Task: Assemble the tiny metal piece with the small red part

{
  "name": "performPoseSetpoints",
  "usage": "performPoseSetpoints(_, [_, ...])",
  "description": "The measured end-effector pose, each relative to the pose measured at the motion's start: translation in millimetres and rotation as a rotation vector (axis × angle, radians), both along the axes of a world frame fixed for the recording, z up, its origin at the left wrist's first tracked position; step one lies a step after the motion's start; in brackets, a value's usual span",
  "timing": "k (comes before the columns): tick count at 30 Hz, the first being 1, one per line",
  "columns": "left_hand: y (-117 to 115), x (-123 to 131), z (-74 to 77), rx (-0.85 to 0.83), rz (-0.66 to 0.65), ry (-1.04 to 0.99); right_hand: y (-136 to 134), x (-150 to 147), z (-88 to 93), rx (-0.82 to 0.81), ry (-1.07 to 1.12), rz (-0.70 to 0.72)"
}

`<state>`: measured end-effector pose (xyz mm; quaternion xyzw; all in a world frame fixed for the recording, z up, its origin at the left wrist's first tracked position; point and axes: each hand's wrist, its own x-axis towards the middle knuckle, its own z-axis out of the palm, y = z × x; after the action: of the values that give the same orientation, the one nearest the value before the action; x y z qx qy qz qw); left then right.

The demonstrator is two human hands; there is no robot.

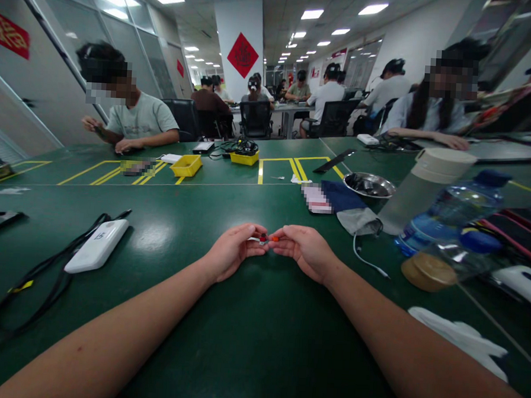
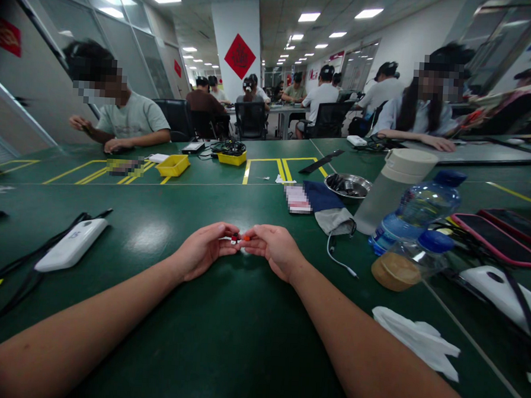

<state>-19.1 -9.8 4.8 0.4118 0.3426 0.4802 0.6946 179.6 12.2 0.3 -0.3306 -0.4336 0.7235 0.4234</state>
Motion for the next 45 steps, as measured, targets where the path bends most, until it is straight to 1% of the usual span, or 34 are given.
performPoseSetpoints(3, [-0.1, 0.1, 0.0, -0.009, -0.008, 0.009, -1.0, -0.4, -1.0, 0.029, -0.038, -0.018])
performPoseSetpoints(8, [-1.5, 2.2, -0.7, 0.034, -0.014, 0.138, -4.3, -1.1, 0.4, 0.07, -0.078, -0.036])
performPoseSetpoints(12, [-1.8, 4.1, -0.7, 0.042, -0.013, 0.181, -4.0, -1.7, -0.8, 0.088, -0.102, -0.038])
performPoseSetpoints(16, [-1.2, 5.2, -0.7, 0.01, -0.002, 0.163, -2.9, -2.3, -2.9, 0.095, -0.097, -0.043])
performPoseSetpoints(22, [-1.0, 5.6, 1.0, -0.039, 0.016, 0.116, -2.6, -1.7, 0.1, 0.048, -0.053, -0.022])
performPoseSetpoints(30, [-0.1, 4.1, 2.5, -0.026, 0.002, 0.039, -1.9, -1.1, 1.7, 0.034, -0.058, -0.019])
performPoseSetpoints(35, [-1.5, 4.9, 3.9, -0.026, 0.001, 0.05, -1.3, -1.2, 0.4, 0.041, -0.048, -0.014])
performPoseSetpoints(40, [-1.8, 5.0, 0.8, -0.001, -0.012, 0.086, -2.8, -2.4, 0.4, 0.063, -0.075, -0.033])
performPoseSetpoints(45, [-2.7, 4.4, -1.6, 0.026, 0.006, 0.118, -5.0, -2.3, 2.5, 0.086, -0.1, -0.036])
